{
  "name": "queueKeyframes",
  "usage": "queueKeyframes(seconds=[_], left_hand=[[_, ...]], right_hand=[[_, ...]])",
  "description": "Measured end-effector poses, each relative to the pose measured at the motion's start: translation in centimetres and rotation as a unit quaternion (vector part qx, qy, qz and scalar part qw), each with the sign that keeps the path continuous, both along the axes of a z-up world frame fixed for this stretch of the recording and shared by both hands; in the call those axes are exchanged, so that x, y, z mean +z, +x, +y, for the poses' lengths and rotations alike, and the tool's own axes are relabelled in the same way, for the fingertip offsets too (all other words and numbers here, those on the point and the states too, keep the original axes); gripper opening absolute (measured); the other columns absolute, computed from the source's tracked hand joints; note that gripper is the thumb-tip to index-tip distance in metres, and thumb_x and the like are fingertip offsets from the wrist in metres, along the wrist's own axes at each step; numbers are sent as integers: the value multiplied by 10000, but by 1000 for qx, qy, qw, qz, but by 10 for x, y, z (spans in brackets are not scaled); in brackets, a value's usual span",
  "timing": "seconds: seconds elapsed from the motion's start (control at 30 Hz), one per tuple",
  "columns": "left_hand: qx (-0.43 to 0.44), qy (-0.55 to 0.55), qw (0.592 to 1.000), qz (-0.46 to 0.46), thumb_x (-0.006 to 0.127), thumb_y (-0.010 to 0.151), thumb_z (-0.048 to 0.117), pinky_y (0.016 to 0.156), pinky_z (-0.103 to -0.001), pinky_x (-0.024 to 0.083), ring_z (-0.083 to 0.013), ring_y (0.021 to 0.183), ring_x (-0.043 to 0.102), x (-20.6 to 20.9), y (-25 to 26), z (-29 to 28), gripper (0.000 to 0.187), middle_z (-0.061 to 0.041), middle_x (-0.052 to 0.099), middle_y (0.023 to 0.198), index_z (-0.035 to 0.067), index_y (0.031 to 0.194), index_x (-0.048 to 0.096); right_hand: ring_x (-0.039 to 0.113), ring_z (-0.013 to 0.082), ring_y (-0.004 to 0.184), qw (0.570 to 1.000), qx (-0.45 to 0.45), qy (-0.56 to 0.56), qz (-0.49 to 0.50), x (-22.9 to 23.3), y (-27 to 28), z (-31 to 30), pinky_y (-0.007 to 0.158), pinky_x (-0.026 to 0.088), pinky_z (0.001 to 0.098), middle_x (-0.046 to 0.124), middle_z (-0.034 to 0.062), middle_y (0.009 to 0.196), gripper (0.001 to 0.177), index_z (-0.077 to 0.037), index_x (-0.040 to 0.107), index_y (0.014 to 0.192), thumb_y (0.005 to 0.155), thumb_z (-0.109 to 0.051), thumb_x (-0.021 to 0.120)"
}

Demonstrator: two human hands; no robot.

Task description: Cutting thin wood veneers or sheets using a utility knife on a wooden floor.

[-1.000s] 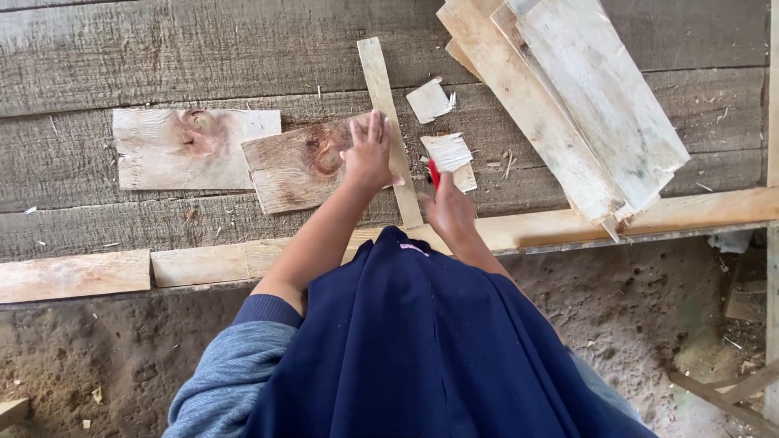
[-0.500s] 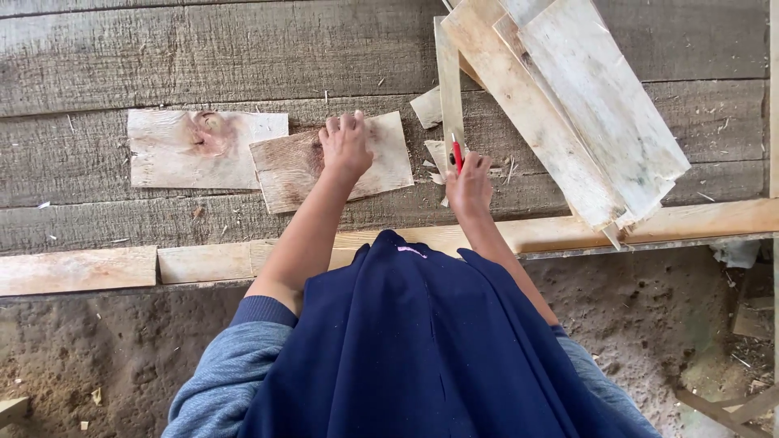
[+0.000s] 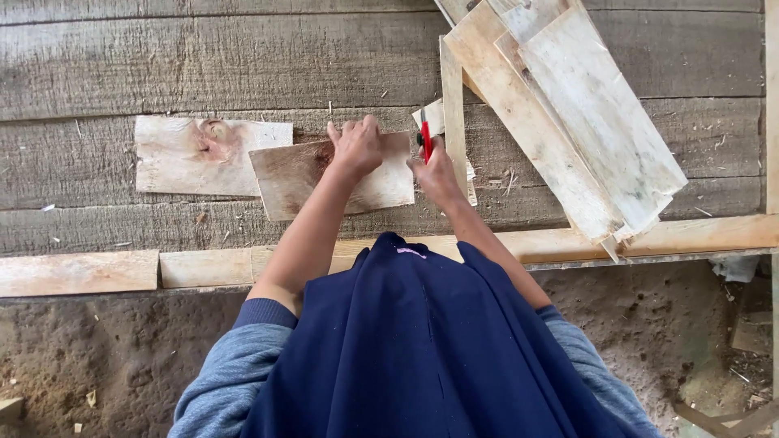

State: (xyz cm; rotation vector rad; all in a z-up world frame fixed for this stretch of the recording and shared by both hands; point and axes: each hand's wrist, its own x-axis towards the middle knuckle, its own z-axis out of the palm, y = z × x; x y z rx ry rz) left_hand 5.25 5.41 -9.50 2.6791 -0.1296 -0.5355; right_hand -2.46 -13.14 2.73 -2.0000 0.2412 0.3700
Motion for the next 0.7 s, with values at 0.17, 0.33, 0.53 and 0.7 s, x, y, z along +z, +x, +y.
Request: queueKeyframes(seconds=[0.17, 0.33, 0.53, 0.7], left_hand=[[-12, -11, 986, -165, 728, 742, 158, 1165, -728, 91, -344, 1342, 405, 67, -39, -30, 511, -82, 573, 1290, 186, 1227, 569], [-9, -56, 899, -435, 668, 857, 144, 1110, -555, 340, -404, 1284, 428, 72, -69, -49, 279, -159, 503, 1266, 122, 1132, 630], [99, -45, 914, -390, 673, 813, 209, 781, -414, 464, -295, 1010, 438, -5, -72, -30, 255, -50, 422, 1077, 176, 1029, 542], [303, -309, 870, -236, 718, 902, 202, 817, -410, 462, -295, 952, 506, 27, -82, -26, 366, -86, 400, 1035, 124, 1067, 400]], right_hand=[[593, 211, 863, 988, -95, 120, 12, -21, 14, -8, 765, 537, 342, 550, 31, 931, 293, -106, 497, 1066, 862, -100, 707], [557, 191, 579, 952, -249, 176, -24, -79, 15, -28, 479, 490, 302, 527, 66, 823, 288, -104, 502, 979, 800, -12, 708], [520, 154, 608, 892, -371, 255, 40, -90, 9, -44, 472, 497, 297, 510, -13, 795, 326, -193, 492, 987, 853, 5, 713], [515, 146, 617, 858, -411, 301, 58, -92, 2, -51, 541, 497, 308, 472, -62, 784, 360, -214, 478, 986, 859, 37, 702]])
